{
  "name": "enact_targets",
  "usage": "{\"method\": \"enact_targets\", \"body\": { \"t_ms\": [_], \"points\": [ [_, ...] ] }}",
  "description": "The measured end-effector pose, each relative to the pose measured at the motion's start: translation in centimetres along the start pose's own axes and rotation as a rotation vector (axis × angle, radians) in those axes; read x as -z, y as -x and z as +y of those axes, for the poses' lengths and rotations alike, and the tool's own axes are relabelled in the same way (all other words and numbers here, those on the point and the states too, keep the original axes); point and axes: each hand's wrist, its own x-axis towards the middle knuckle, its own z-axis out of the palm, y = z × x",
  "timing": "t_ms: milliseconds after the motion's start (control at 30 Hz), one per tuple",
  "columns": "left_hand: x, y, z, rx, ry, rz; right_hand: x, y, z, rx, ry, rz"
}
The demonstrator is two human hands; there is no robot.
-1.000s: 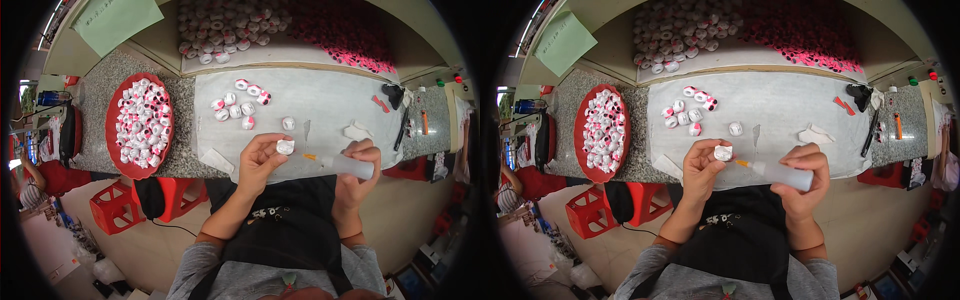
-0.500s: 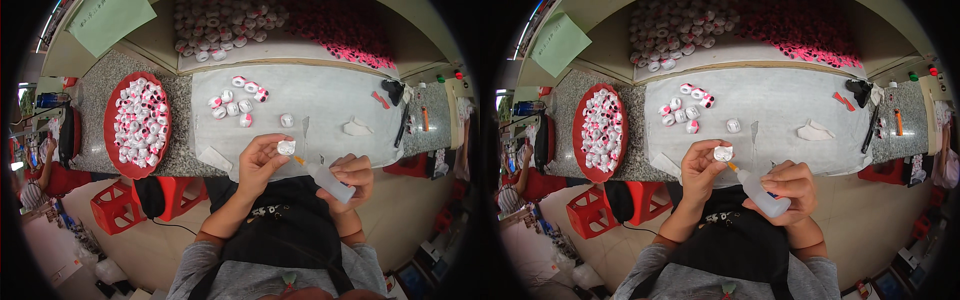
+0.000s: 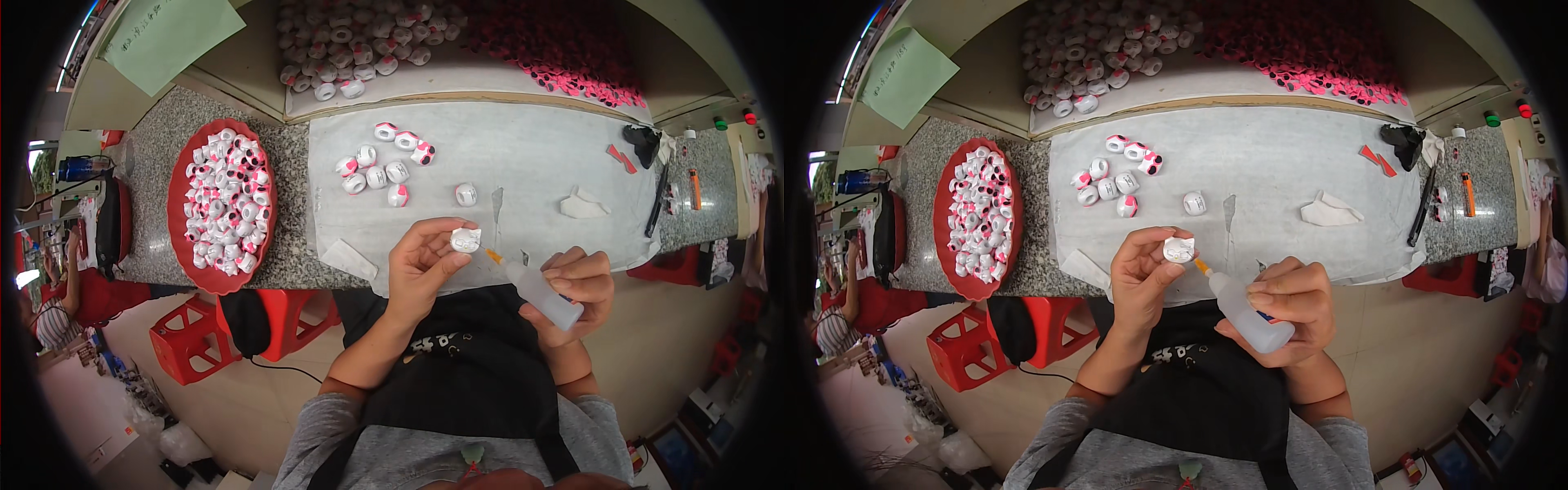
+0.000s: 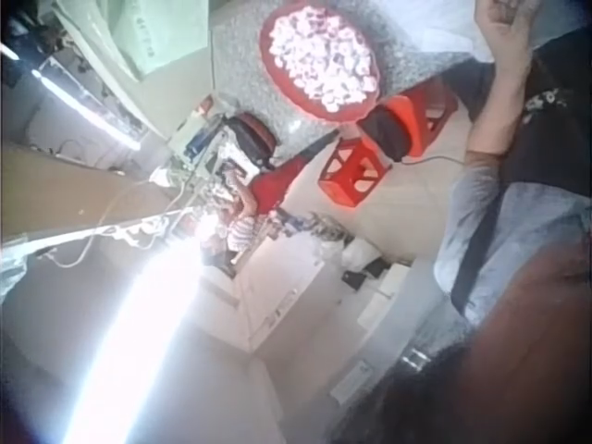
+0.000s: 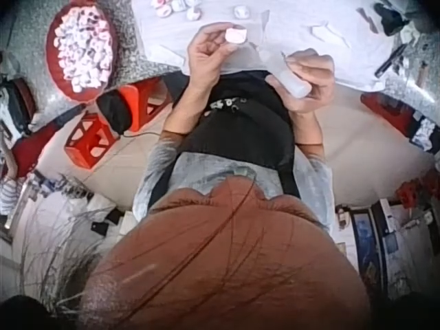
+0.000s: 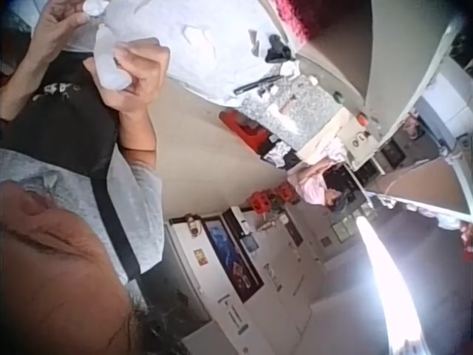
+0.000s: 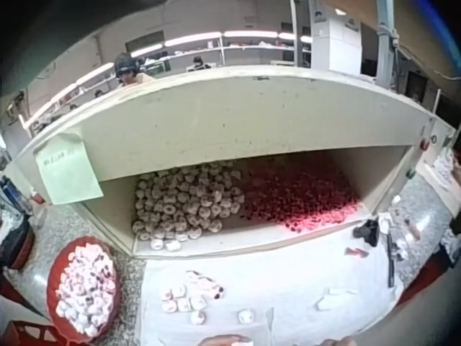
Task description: Apply glue to components and assemble small plastic toy figurines.
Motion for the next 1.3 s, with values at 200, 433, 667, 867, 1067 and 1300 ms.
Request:
{"method": "enact_targets", "body": {
  "t_ms": [200,433,667,867,1067,1300],
  "points": [
    [0.0,0.06,0.06,0.02,-0.007,-0.001,-0.19,0.15,0.01,0.009,-0.006,-0.009],
    [-0.03,-0.02,0.16,0.003,-0.008,-0.001,-0.08,0.3,0.03,0.006,-0.016,-0.007],
    [-0.06,0.08,0.1,-0.012,-0.035,-0.013,-0.04,0.39,0.07,0.015,-0.012,-0.001],
    [0.03,0.14,-0.18,-0.031,-0.039,-0.021,-0.2,0.41,0.19,0.024,-0.003,0.0],
    [0.28,0.09,-0.39,-0.125,-0.196,-0.062,-0.26,0.33,0.13,0.022,0.024,-0.03],
    [0.31,0.09,-0.03,-0.259,-0.47,-0.081,-0.08,0.3,-0.17,-0.006,-0.014,-0.064]
  ]
}}
